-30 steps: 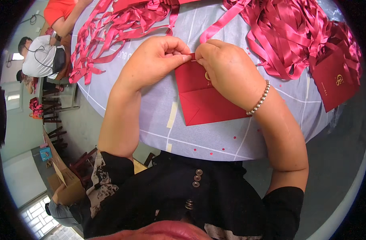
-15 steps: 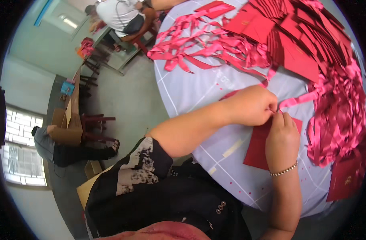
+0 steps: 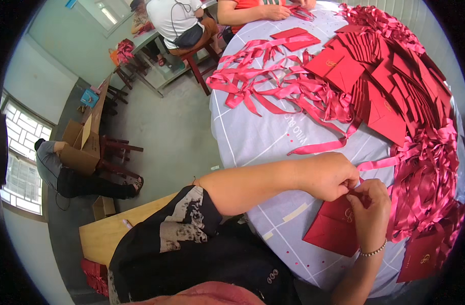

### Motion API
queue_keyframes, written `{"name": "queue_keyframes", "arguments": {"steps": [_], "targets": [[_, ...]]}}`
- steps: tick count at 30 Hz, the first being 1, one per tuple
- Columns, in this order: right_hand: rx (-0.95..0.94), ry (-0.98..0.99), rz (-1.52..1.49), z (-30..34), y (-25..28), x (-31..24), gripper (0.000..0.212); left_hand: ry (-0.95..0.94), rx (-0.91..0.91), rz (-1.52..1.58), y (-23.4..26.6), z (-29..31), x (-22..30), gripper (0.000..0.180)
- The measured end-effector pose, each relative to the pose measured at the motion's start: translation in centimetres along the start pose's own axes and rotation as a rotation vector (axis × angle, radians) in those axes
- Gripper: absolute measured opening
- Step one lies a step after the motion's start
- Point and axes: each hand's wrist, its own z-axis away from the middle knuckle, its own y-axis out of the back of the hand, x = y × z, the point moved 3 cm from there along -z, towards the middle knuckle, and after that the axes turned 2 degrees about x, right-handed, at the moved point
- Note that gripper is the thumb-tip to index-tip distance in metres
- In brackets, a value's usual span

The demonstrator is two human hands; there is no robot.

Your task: The person assembles gift bags by threading ribbon handles through slits in paper bags, folding the bag flaps, and stacking the completed bags on the table by hand.

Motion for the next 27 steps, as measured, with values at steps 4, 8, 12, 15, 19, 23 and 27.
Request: {"name": "queue_keyframes", "arguments": {"steps": [4, 8, 12, 15, 19, 23, 27], "targets": [[-0.003, -0.144, -0.072, 0.4, -0.2, 0.2, 0.025, -0.065, -0.009, -0.022, 0.3, 0.1, 0.1, 0.016], [-0.036, 0.002, 0.039, 0.4, 0.0, -0.3, 0.030, -0.052, -0.061, -0.012, 0.2, 0.2, 0.1, 0.021], [-0.082, -0.095, -0.138, 0.4, 0.6, -0.1, 0.029, -0.048, -0.070, 0.053, 0.2, 0.2, 0.3, 0.024], [-0.117, -0.250, -0.198, 0.7, 0.7, 0.6, 0.027, -0.088, -0.074, 0.076, 0.4, 0.4, 0.5, 0.025], [-0.012, -0.166, -0.024, 0.8, 0.5, -0.7, 0.025, -0.090, -0.085, 0.045, 0.2, 0.2, 0.4, 0.026], [-0.078, 0.054, 0.109, 0.7, 1.0, -1.4, 0.023, -0.076, -0.099, 0.069, 0.4, 0.6, 1.3, 0.028], [-0.286, -0.342, -0.573, 0.7, 1.3, 1.4, 0.016, -0.215, 0.014, -0.037, -0.7, 1.2, 2.2, 0.027]]}}
